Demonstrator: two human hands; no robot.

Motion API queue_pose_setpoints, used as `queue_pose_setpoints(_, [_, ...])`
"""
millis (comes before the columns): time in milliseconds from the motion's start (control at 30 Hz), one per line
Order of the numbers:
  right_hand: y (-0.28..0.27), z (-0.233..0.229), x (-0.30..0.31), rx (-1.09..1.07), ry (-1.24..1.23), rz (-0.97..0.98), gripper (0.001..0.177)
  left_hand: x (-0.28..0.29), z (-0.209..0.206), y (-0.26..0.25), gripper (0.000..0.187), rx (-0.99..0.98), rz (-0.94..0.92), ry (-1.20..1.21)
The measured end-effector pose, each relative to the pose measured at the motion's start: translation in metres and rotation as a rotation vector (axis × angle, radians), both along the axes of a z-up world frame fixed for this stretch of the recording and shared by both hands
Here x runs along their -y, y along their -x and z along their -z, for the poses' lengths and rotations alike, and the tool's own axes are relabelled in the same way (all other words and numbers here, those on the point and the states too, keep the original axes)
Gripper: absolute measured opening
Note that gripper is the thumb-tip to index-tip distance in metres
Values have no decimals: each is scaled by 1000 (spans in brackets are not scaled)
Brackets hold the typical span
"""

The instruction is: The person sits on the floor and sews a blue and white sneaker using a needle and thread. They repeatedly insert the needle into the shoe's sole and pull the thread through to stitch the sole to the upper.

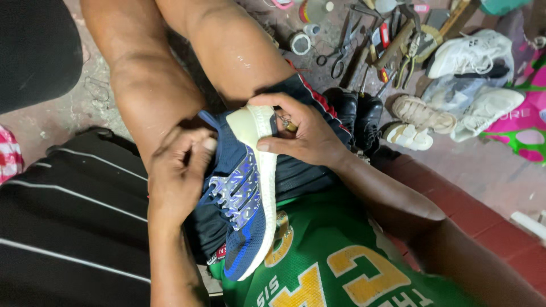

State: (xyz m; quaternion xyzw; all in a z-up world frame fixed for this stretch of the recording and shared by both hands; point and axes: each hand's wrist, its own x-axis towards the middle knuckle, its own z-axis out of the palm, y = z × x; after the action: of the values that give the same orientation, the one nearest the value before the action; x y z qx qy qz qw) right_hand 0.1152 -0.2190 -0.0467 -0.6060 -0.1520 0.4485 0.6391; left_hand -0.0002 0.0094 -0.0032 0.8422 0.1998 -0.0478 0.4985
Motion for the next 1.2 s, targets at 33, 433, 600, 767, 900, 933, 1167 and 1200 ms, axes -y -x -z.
queue_pose_setpoints(33, [1, -1, 1, 30, 24, -2, 62, 0, -4, -5, 9, -25, 18, 13])
queue_pose_setpoints(433, [8, -1, -10, 10, 121, -7, 62, -72, 48, 97, 56, 62, -653, 277])
queue_pose_setpoints(600, [-1, 5, 3, -118, -10, -1, 63, -64, 51, 74, 26, -101, -694, 235])
queue_pose_setpoints(767, [0, 5, 9, -126, 3, 11, 62, -42, -5, 35, 5, -30, -305, -138])
queue_pose_setpoints(900, [-4, 8, 5, -134, -27, -10, 60, -15, -30, 8, 27, -298, -22, -208])
queue_pose_setpoints(933, [-3, 8, 5, -122, -40, 4, 59, -10, -26, -4, 35, -423, 78, -144])
queue_pose_setpoints(1167, [3, 7, 10, -139, -34, 43, 60, -12, 12, -40, 25, -37, 488, 326])
queue_pose_setpoints(1200, [2, 8, 10, -152, -43, 42, 60, -9, 14, -37, 22, -139, 427, 323])
